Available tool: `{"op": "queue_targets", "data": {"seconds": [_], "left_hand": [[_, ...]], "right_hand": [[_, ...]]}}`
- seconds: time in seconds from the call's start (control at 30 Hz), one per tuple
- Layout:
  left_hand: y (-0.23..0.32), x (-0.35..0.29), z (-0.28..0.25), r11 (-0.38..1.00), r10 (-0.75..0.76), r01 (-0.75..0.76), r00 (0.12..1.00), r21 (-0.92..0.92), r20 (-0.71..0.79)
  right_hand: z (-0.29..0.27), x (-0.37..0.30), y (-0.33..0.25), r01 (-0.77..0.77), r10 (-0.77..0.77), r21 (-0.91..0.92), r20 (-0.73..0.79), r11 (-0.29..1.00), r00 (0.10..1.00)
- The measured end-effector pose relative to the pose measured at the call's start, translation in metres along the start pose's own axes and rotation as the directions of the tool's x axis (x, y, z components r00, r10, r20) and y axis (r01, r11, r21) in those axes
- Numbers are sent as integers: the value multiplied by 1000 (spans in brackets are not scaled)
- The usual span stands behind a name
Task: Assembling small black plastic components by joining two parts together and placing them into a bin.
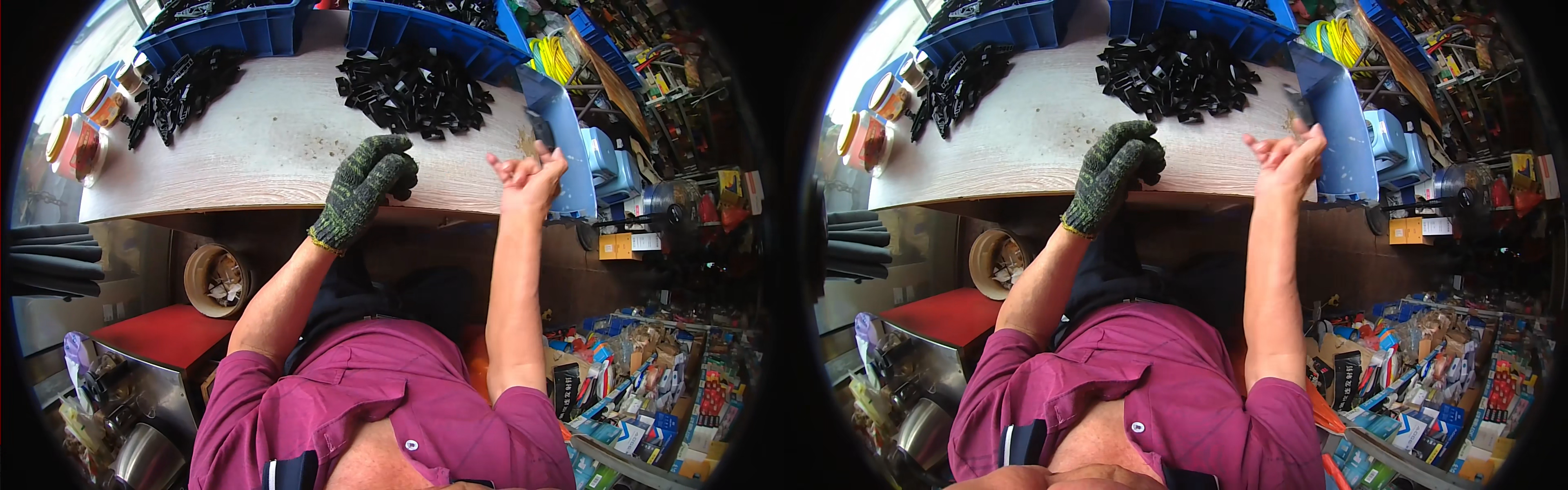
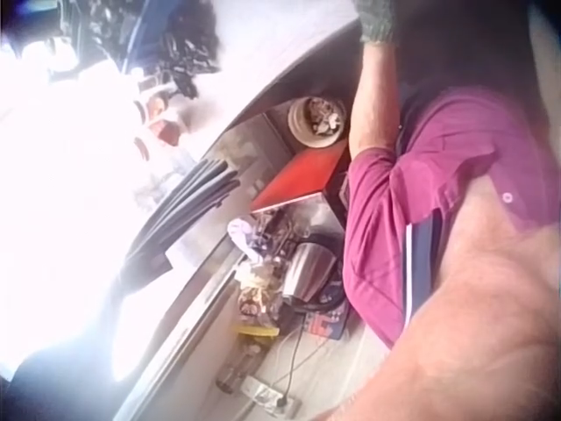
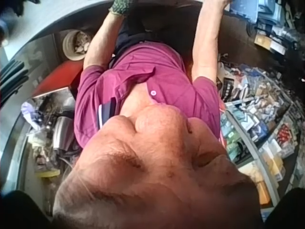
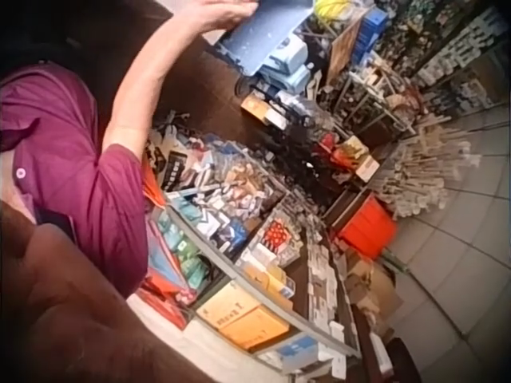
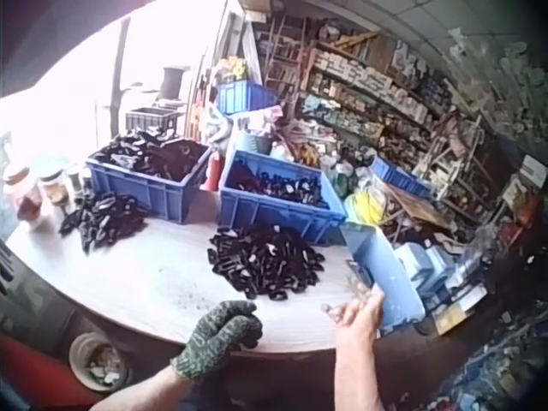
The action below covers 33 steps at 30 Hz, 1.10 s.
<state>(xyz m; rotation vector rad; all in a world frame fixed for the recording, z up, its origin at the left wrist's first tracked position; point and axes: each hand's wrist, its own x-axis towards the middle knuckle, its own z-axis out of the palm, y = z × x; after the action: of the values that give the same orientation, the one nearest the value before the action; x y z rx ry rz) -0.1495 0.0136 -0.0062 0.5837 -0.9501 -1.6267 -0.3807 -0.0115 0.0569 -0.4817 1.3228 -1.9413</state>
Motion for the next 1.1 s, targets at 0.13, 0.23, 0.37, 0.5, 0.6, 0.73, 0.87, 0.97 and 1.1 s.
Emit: {"op": "queue_targets", "data": {"seconds": [0.13, 0.23, 0.37, 0.5, 0.6, 0.73, 0.87, 0.97, 1.1], "left_hand": [[9, -1, 5, 998, -46, 46, 999, 31, -15], [11, -1, 4, 994, -52, 52, 999, 95, 0], [6, 0, 4, 998, -25, 25, 1000, 56, -3], [6, -1, 1, 988, -32, 33, 999, 153, -4], [9, -4, 0, 987, -19, 17, 1000, 160, 11], [2, -1, 0, 995, -14, 11, 1000, 103, 26], [0, 1, 9, 987, 9, -2, 999, 158, -42], [-20, 11, 8, 665, 442, -347, 896, 662, 26], [-30, 23, 10, 340, 556, -305, 828, 890, 72]], "right_hand": [[-8, 5, 7, 61, -19, -267, 157, 962, 987], [4, -2, 27, -26, 153, -396, 293, 918, 944], [23, 5, 37, 118, 248, -693, 405, 711, 880], [33, 12, 48, 298, 254, -810, 469, 504, 846], [42, 13, 49, 361, 257, -855, 469, 374, 845], [41, 11, 49, 408, 201, -849, 488, 337, 850], [28, 16, 51, 285, 211, -803, 446, 523, 870], [21, 4, 50, 126, 281, -695, 440, 708, 853], [21, -29, 60, -13, 234, -391, 524, 920, 819]]}}
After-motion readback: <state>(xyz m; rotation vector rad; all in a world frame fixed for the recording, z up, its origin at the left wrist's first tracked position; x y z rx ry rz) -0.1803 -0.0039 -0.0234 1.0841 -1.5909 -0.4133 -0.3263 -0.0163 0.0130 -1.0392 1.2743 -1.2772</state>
